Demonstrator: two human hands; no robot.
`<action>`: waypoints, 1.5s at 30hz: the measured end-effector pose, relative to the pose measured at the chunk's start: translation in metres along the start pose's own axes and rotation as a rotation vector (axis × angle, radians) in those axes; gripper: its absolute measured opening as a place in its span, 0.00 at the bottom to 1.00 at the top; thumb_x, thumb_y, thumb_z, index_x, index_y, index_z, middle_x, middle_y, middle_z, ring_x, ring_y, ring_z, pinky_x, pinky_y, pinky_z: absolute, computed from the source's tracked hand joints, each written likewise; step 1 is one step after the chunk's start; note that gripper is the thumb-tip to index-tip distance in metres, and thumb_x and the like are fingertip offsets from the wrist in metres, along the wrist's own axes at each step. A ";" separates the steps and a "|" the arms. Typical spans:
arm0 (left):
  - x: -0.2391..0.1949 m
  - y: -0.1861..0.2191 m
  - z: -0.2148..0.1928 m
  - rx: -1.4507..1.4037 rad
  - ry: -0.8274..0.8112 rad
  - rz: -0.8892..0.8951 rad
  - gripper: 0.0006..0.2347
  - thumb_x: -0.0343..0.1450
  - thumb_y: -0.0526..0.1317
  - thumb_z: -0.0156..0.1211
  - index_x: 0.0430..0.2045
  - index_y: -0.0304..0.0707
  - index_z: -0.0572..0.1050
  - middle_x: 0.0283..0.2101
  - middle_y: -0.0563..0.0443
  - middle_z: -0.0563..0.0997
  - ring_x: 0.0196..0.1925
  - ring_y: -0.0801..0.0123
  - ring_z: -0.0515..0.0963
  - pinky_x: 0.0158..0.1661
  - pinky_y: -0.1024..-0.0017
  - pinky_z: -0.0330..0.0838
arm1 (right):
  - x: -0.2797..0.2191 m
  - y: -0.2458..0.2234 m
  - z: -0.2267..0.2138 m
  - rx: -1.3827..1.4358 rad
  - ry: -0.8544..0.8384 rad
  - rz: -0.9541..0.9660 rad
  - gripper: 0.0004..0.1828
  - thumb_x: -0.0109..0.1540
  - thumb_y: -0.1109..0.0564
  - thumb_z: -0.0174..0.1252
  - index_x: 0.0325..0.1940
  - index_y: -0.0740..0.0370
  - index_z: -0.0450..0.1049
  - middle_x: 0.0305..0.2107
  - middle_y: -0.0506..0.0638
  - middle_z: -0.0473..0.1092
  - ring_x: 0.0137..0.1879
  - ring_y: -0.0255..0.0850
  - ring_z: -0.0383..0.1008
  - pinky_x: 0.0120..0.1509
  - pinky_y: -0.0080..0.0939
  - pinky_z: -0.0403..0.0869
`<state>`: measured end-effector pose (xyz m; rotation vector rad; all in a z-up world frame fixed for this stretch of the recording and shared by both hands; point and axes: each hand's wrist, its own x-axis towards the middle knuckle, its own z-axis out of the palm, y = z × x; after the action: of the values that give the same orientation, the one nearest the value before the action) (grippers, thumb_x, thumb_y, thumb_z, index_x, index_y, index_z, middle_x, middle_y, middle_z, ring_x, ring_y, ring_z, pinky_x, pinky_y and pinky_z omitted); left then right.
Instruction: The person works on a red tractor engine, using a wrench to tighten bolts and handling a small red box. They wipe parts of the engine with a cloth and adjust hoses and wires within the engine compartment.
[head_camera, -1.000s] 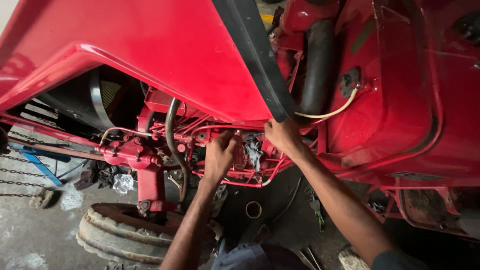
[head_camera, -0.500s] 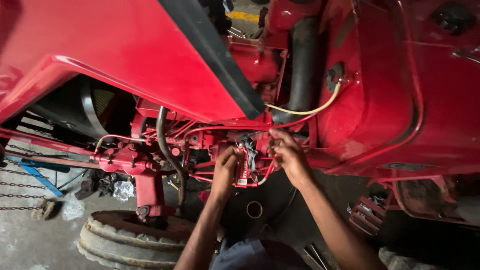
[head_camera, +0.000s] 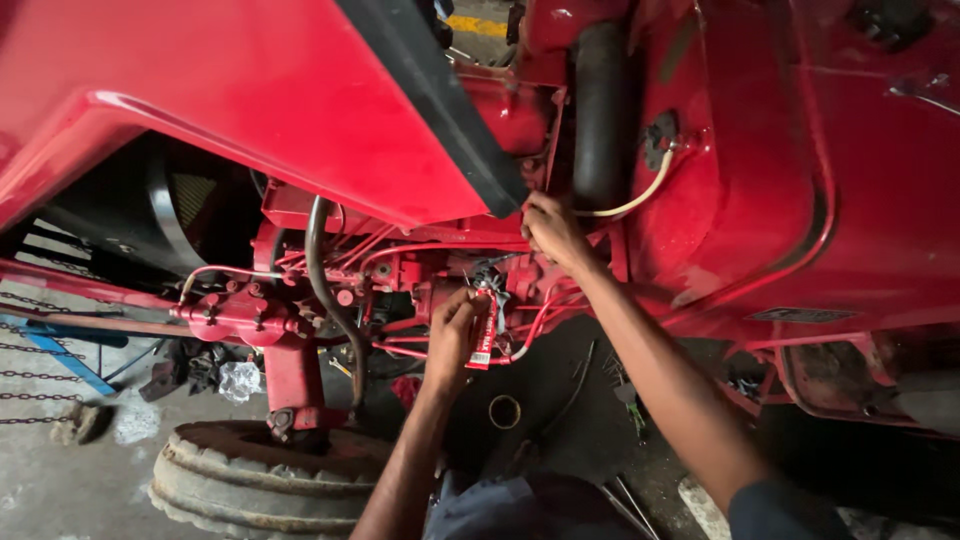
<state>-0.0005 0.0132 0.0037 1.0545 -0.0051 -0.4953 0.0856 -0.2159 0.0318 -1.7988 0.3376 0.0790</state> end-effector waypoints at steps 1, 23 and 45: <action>0.000 0.000 -0.002 -0.001 0.002 0.014 0.07 0.73 0.36 0.52 0.23 0.39 0.72 0.21 0.64 0.64 0.21 0.83 0.58 0.22 0.78 0.49 | 0.003 0.004 0.000 -0.032 -0.007 0.018 0.21 0.62 0.59 0.42 0.56 0.60 0.73 0.19 0.44 0.65 0.16 0.30 0.55 0.16 0.34 0.52; -0.001 0.011 -0.034 -0.017 0.025 0.048 0.07 0.73 0.35 0.50 0.23 0.38 0.72 0.22 0.64 0.66 0.22 0.84 0.59 0.24 0.79 0.51 | 0.015 -0.030 -0.009 -1.014 0.231 -0.675 0.13 0.58 0.62 0.59 0.47 0.62 0.76 0.35 0.65 0.76 0.39 0.65 0.77 0.40 0.63 0.75; 0.004 0.011 -0.040 0.046 0.025 0.065 0.08 0.71 0.35 0.48 0.21 0.39 0.70 0.19 0.62 0.64 0.20 0.82 0.58 0.21 0.77 0.50 | 0.020 -0.011 -0.019 -1.065 0.179 -0.552 0.08 0.58 0.60 0.58 0.41 0.63 0.76 0.33 0.65 0.76 0.41 0.64 0.78 0.45 0.63 0.75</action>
<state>0.0169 0.0493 -0.0083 1.1017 -0.0284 -0.4245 0.1054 -0.2351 0.0421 -2.9015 -0.1406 -0.3591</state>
